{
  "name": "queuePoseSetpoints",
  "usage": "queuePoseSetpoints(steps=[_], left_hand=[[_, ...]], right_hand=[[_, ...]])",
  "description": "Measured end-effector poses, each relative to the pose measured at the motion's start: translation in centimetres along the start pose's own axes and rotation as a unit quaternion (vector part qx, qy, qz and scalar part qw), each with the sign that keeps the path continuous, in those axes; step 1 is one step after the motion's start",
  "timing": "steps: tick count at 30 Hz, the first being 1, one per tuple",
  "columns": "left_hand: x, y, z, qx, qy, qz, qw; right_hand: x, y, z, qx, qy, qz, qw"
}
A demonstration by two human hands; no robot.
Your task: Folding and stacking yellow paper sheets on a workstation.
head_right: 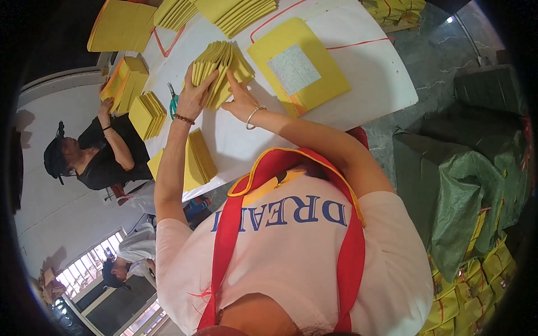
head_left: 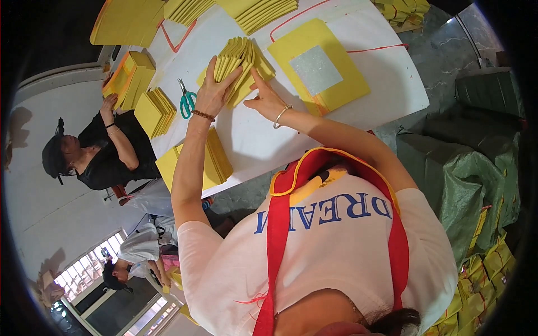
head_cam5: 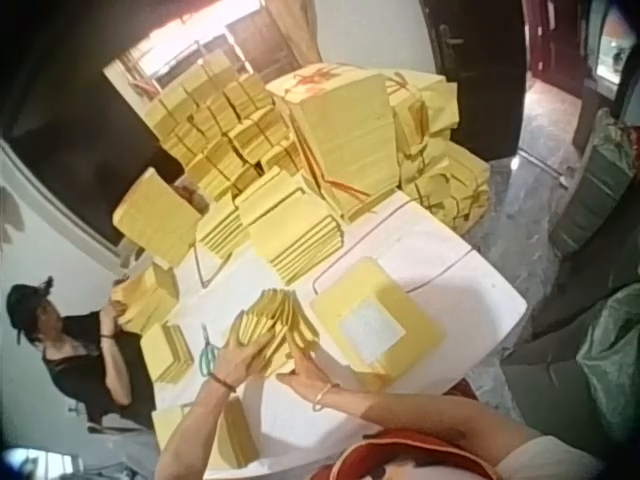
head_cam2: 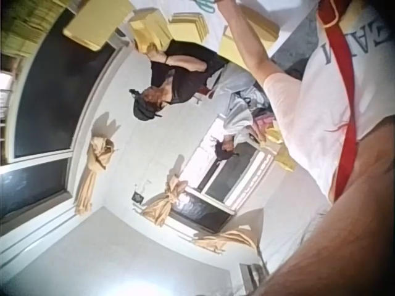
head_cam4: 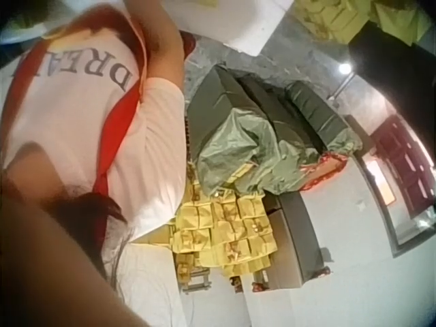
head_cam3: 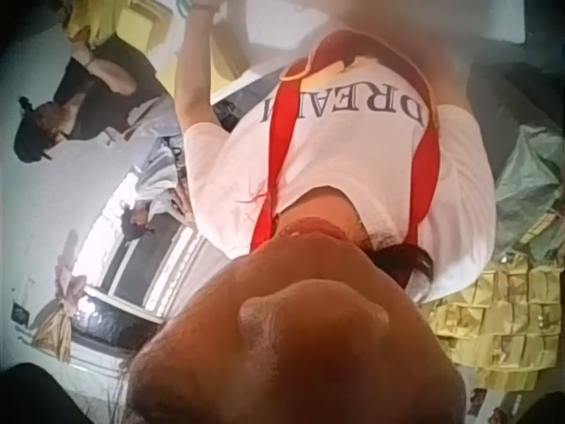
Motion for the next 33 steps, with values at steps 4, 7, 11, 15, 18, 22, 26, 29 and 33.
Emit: queuePoseSetpoints(steps=[4,7,11,15,18,22,26,29,33], left_hand=[[-0.1,0.5,0.1,0.004,-0.006,0.006,1.000],[-1.2,1.0,-0.2,-0.024,-0.009,0.071,0.997],[-3.4,3.2,-0.5,-0.040,0.034,0.146,0.988],[-3.7,4.0,-1.5,-0.030,0.050,0.172,0.983],[-1.9,3.8,-1.6,0.004,0.080,-0.024,0.997],[-0.9,-0.2,-4.9,0.256,0.173,-0.100,0.946],[-5.2,-0.8,-7.0,0.518,0.223,-0.485,0.668],[-7.4,-1.8,-7.0,0.567,0.178,-0.609,0.524],[-8.3,-3.5,-7.0,0.562,0.137,-0.643,0.502]], right_hand=[[0.9,0.7,0.0,0.013,0.014,0.004,1.000],[1.6,0.8,-0.5,0.050,0.095,-0.012,0.994],[3.0,-0.1,0.7,0.086,0.177,-0.026,0.980],[3.5,-2.4,4.3,0.110,0.126,0.060,0.984],[3.7,-2.0,7.1,0.071,0.054,0.094,0.991],[3.2,-1.0,7.1,0.028,0.087,-0.175,0.980],[4.1,0.9,8.5,0.027,0.037,-0.099,0.994],[4.3,1.1,8.9,0.026,0.016,-0.103,0.994],[4.3,0.4,8.2,0.013,-0.021,-0.021,0.999]])
Point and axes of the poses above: each hand's wrist, its own z-axis towards the middle knuckle, its own x-axis out of the back of the hand, y = z × x, the point moved 3 cm from there along z, towards the middle knuckle, and after that the axes turned 3 degrees about z, right-handed, at the moved point
